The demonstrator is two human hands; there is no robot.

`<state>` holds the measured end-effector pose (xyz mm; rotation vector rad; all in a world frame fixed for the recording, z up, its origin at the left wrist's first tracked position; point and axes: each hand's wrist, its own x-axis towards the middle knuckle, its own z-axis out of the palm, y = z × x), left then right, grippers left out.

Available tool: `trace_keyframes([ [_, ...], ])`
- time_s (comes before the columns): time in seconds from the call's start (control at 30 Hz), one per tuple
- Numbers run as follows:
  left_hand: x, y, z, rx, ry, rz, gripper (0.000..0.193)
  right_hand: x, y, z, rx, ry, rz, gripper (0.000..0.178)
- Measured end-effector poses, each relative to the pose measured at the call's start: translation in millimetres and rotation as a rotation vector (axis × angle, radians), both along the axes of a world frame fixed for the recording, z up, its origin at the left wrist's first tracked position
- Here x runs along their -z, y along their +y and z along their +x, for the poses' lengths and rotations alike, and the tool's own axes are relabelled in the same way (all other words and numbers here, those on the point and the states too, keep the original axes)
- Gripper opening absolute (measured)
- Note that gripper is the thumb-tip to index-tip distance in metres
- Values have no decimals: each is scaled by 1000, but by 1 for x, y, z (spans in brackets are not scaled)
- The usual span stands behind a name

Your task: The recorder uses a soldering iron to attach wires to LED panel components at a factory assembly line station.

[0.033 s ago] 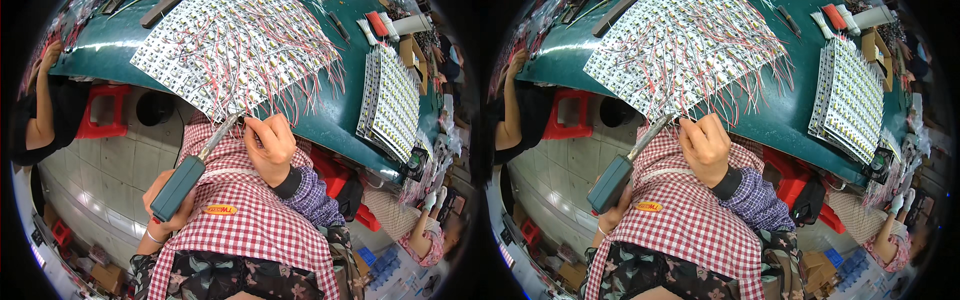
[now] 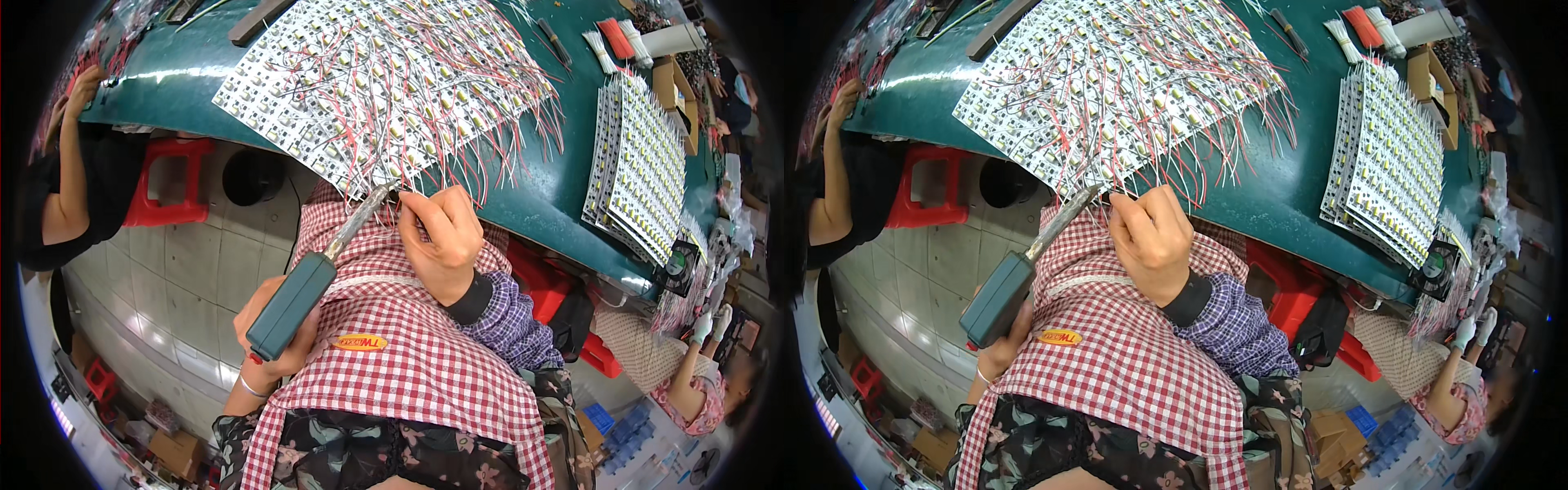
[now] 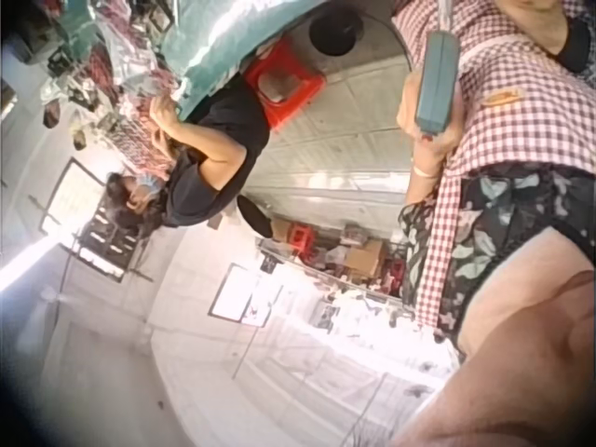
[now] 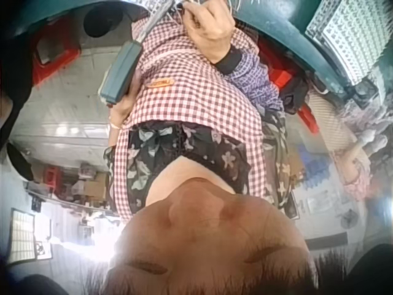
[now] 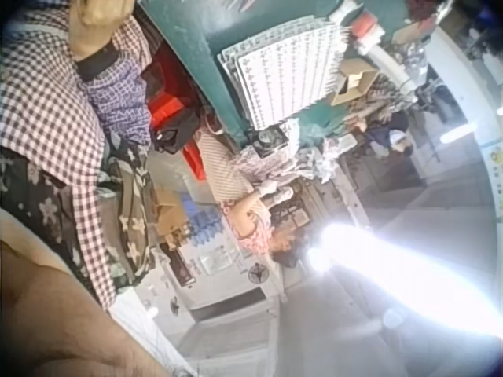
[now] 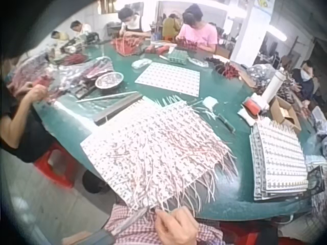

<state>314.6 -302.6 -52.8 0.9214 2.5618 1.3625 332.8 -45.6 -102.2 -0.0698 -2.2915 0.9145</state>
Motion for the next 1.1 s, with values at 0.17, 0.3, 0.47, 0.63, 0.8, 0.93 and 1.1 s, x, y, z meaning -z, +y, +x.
trace_keyframes([
  [0.17, 1, 2, -2, 41, 31, -52, 24, 0, 1, 0, -3, -4, -4, 32],
  [0.3, -2, 14, -7, 4, -9, 20, 23, 0, 0, 0, -5, -12, -10, 32],
  [0.47, -7, 20, -8, -9, -29, 1, 23, 2, 1, 0, -7, -7, -7, 31],
  [0.63, -9, 20, -10, 20, 4, -10, 22, 2, 1, 0, -8, -7, -12, 32],
  [0.8, 9, -6, 5, -25, 56, -19, 22, 0, 1, -1, -13, -3, -17, 31],
  [0.93, 11, -15, 8, -23, 90, -93, 24, 0, 1, -2, -3, 4, -14, 31],
  [1.1, 7, -5, 5, -43, -13, -26, 23, 2, 0, -2, -1, 7, -17, 30],
])
